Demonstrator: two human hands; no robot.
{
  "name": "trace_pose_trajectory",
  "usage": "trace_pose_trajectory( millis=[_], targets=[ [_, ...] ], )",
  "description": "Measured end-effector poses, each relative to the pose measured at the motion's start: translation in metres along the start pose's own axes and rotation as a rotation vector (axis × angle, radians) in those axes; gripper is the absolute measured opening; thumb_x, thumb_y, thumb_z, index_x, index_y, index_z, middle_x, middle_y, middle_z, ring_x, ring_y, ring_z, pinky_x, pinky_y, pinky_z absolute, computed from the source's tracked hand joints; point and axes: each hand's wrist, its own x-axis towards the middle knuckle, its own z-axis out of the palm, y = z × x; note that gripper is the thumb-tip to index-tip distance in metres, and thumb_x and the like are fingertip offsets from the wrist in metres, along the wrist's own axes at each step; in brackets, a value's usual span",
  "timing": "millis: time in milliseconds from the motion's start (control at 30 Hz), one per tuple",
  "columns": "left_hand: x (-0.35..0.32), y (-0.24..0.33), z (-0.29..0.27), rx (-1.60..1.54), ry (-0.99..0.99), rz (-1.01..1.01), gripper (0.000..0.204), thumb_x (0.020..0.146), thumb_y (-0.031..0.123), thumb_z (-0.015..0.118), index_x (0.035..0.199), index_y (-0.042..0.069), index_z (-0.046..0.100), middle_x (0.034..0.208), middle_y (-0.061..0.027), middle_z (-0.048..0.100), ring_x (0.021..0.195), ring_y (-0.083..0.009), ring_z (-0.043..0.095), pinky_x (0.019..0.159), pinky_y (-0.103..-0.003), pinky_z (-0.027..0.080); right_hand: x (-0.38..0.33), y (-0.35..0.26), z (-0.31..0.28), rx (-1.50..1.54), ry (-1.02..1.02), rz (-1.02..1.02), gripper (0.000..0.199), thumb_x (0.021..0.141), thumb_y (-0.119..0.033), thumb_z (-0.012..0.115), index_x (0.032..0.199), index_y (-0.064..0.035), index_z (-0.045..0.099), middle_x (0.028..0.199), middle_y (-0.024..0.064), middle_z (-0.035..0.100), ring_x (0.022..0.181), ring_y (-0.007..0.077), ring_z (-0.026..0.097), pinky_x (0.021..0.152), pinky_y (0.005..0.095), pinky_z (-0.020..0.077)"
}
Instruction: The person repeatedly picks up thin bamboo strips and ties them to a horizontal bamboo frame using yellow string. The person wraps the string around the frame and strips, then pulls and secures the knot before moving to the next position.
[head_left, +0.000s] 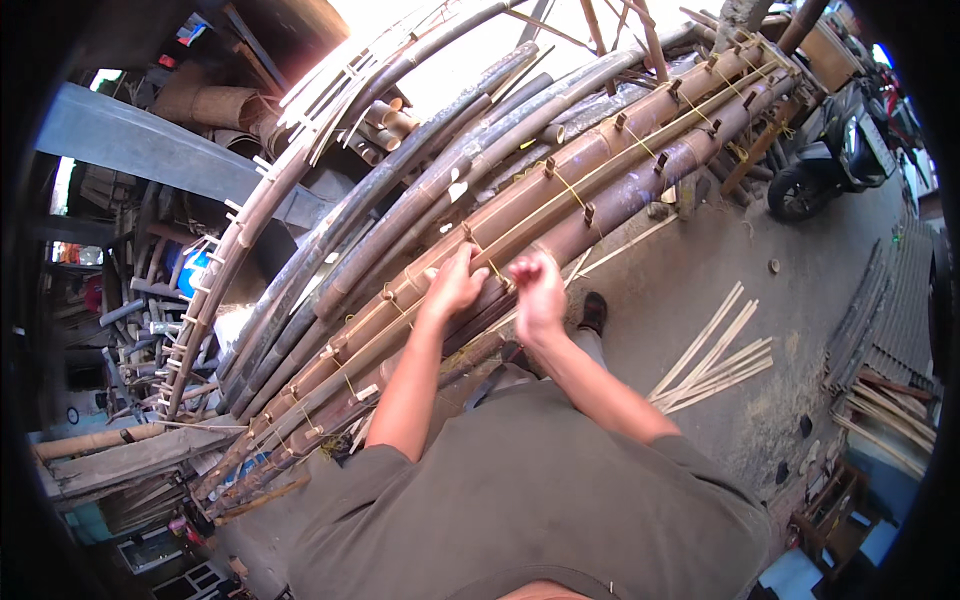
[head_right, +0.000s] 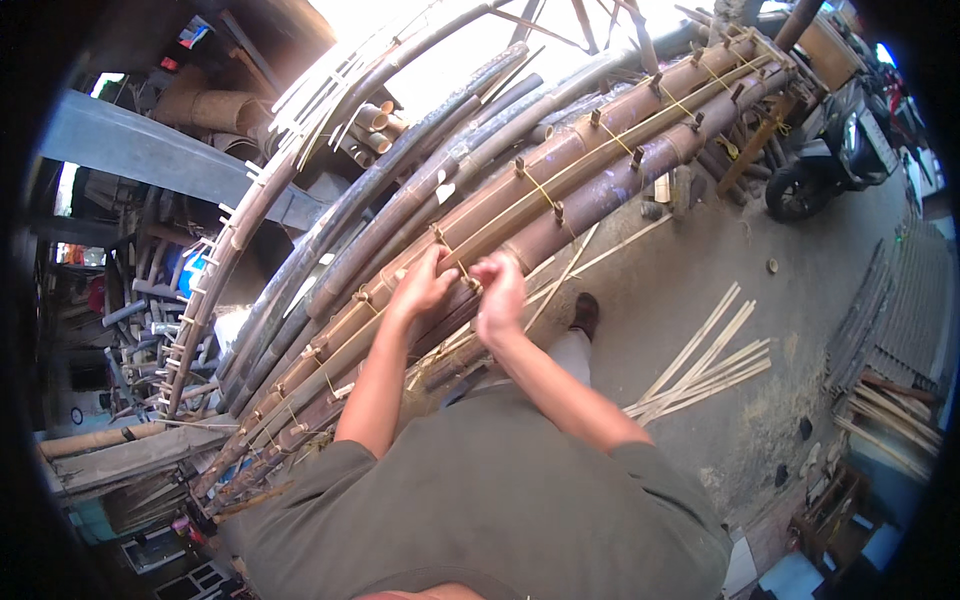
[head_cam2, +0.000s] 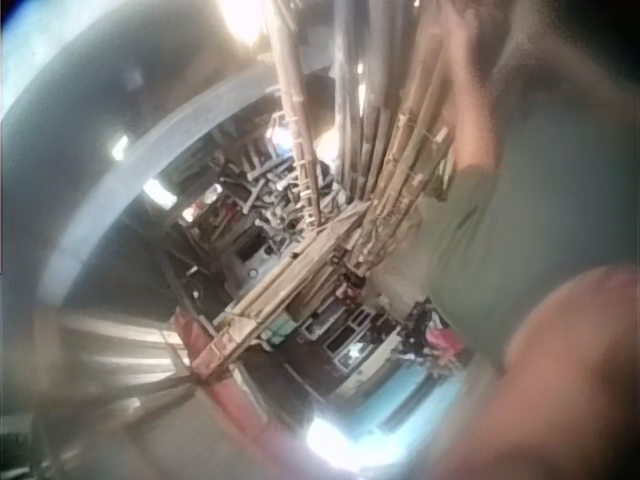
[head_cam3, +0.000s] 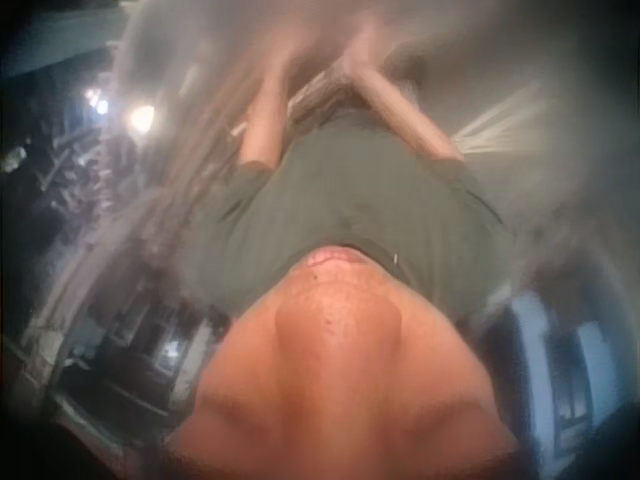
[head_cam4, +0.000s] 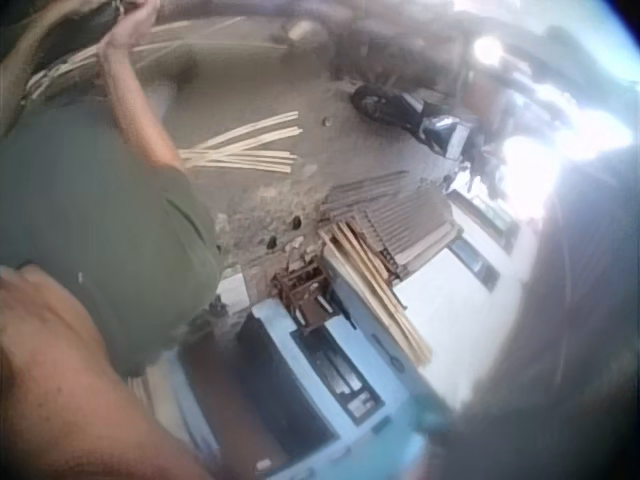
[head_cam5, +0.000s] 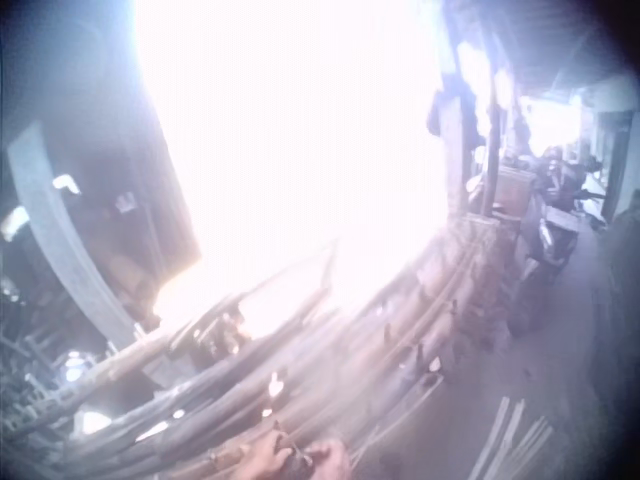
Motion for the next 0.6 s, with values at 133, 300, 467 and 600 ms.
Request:
trace_pose_trajectory(
  millis=[133,300,467,600],
  targets=[
    [0.01,-0.046,0.061,-0.043,0.612,0.27,0.03,0.091,0.025,0.059,0.118,0.011,0.059,0.111,-0.0185,0.065,0.105,-0.0358,0.059,0.095,-0.049,0.037,0.002,0.047,0.107,-1.274,-0.638,-0.197,0.031,0.101,-0.029,0.04,0.088,-0.0088,0.06,0.082,0.0067,0.062,0.075,0.0201,0.059,0.069,0.0363,0.0485],
    [0.0,-0.013,0.03,-0.119,0.376,0.085,0.024,0.096,0.023,0.052,0.112,0.013,0.067,0.109,-0.0162,0.068,0.106,-0.0365,0.061,0.093,-0.059,0.028,0.101,0.021,0.11,-2.288,-0.74,-0.463,0.056,0.097,-0.058,0.04,0.102,-0.0091,0.068,0.107,0.016,0.068,0.096,0.0305,0.066,0.084,0.0432,0.0504],
    [0.0,-0.026,0.041,0.045,0.514,0.054,0.022,0.095,0.025,0.052,0.105,0.015,0.068,0.097,-0.0116,0.07,0.098,-0.0306,0.063,0.088,-0.053,0.028,0.075,-0.023,0.144,-0.99,-0.867,0.376,0.051,0.099,-0.044,0.048,0.072,-0.0032,0.062,0.064,0.0009,0.055,0.064,0.01,0.049,0.059,0.0286,0.0428],
    [0.004,-0.025,0.042,-0.03,0.58,0.097,0.017,0.094,0.025,0.053,0.096,0.019,0.069,0.082,-0.005,0.069,0.087,-0.0217,0.064,0.081,-0.044,0.026,-0.018,-0.093,0.079,-1.295,-1.359,0.19,0.034,0.095,-0.029,0.055,0.078,-0.0009,0.063,0.073,0.0208,0.063,0.063,0.0313,0.059,0.065,0.0432,0.0482]
  ],
)
